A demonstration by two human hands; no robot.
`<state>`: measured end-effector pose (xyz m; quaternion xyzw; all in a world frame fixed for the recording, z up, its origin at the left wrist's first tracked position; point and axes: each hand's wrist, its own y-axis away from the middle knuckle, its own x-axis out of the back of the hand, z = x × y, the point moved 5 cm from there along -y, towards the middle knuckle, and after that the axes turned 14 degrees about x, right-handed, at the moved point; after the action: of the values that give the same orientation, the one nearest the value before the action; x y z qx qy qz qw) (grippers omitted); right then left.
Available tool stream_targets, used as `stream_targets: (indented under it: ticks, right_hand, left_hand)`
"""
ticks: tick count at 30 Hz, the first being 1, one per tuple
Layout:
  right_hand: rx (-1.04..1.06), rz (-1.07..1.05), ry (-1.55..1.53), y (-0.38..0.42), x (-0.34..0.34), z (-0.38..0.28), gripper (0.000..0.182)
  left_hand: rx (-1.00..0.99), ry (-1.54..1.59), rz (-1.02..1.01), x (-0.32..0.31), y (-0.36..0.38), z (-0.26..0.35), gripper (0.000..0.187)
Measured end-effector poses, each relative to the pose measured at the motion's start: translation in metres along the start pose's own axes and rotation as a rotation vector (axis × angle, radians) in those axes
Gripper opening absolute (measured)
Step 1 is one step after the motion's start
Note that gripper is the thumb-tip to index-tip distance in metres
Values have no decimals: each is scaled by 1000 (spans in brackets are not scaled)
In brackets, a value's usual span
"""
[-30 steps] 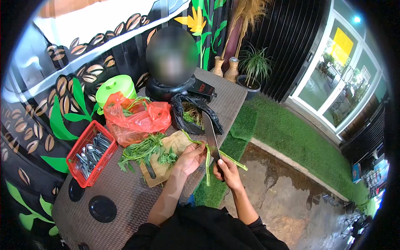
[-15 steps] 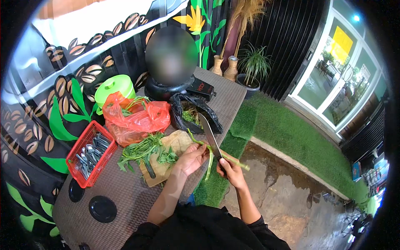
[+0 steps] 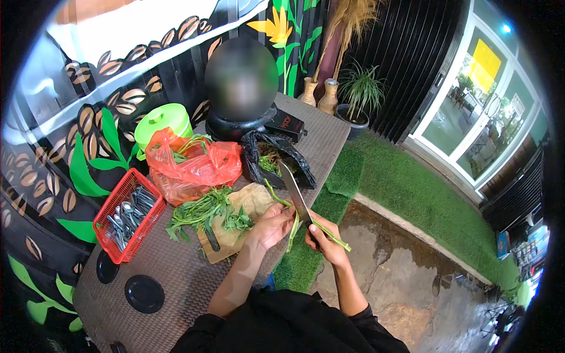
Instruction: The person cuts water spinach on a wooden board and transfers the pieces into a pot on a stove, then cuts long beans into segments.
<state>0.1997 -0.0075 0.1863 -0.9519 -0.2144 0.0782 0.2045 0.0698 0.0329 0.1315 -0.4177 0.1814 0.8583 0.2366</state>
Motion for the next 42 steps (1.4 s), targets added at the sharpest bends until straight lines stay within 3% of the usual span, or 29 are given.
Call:
stream_targets:
  ticks: [9,11,26,33,35,42]
  right_hand:
    - [-42,17,59,0,3,3,42]
    - [-41,13,43,-1,3,4,42]
    - [-34,6,38,-3,2,4,42]
    - [-25,6,73,-6,-2,0,42]
    - [-20,-5,85,-2,-4,0,42]
    - [-36,6,64,-4,-3,0,43]
  left_hand:
    - [7,-42,-51,11,-2,3,21]
    - [-34,-20,-9,5,-1,6,12]
    - [-79,6,-106,5,0,8,19]
    - [-85,-33,-75,1,1,5,15]
    - [-19,110,-39,19,-3,3,11]
    - [-41,12,-31,13,-3,3,8]
